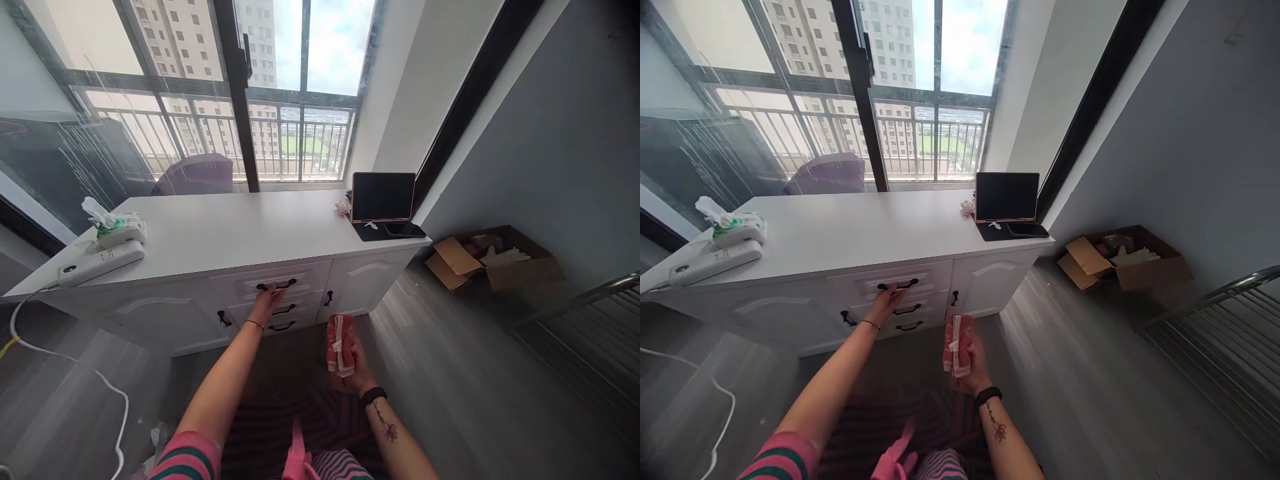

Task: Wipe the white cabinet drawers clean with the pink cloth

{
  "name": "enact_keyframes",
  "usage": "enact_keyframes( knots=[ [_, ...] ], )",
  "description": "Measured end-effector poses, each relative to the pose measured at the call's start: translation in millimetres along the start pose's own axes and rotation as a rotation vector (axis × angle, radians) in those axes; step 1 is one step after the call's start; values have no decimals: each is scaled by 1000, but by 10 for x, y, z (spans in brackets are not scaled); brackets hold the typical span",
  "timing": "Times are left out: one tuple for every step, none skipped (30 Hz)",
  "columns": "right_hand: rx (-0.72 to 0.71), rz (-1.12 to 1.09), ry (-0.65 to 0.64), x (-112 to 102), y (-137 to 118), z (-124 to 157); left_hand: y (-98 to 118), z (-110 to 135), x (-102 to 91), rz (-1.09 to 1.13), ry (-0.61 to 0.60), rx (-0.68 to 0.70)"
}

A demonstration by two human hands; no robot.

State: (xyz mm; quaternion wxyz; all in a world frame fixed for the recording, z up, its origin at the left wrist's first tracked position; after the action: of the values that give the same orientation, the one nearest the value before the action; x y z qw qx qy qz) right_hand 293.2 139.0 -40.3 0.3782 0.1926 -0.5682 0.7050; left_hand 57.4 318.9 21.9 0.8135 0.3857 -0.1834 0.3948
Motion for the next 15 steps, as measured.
enact_keyframes(
  knots=[
    [30,-39,-6,6,18,-6,-7,15,7,10,-4,-2],
    [55,-70,-19,13,32,-6,-21,35,9,21,-8,-4],
    [70,-91,-41,19,41,1,-46,61,3,31,-13,-7],
    [76,-109,-67,24,47,13,-82,94,-15,39,-19,-12],
    [78,-128,-93,27,49,29,-132,137,-51,41,-27,-20],
    [83,-143,-120,27,48,47,-197,190,-105,35,-37,-33],
    [92,-153,-143,26,45,65,-278,252,-181,20,-50,-52],
    [100,-161,-157,22,40,83,-372,322,-279,-2,-64,-74],
    [112,-166,-168,20,31,100,-478,398,-397,-29,-76,-99],
    [127,-170,-174,20,20,114,-592,478,-531,-59,-82,-123],
    [139,-173,-173,24,6,127,-711,559,-677,-86,-82,-139],
    [148,-175,-171,33,-9,137,-830,639,-830,-112,-75,-151],
    [156,-175,-172,49,-24,146,-945,715,-982,-138,-59,-158],
    [159,-174,-181,69,-37,154,-1053,786,-1129,-167,-40,-166],
    [151,-173,-195,92,-46,161,-1150,847,-1266,-202,-22,-175]
  ],
)
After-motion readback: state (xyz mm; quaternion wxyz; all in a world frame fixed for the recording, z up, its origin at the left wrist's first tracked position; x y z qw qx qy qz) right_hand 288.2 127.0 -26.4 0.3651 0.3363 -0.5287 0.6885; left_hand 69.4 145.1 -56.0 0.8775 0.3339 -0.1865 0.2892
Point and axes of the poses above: each hand's wrist, its own z-axis away from the middle knuckle, its own x-axis out of the palm, y = z × x, the point moved 1 cm from there along -z, towards the middle knuckle, and after that the axes turned 6 degrees about -x, right-handed, at the moved point
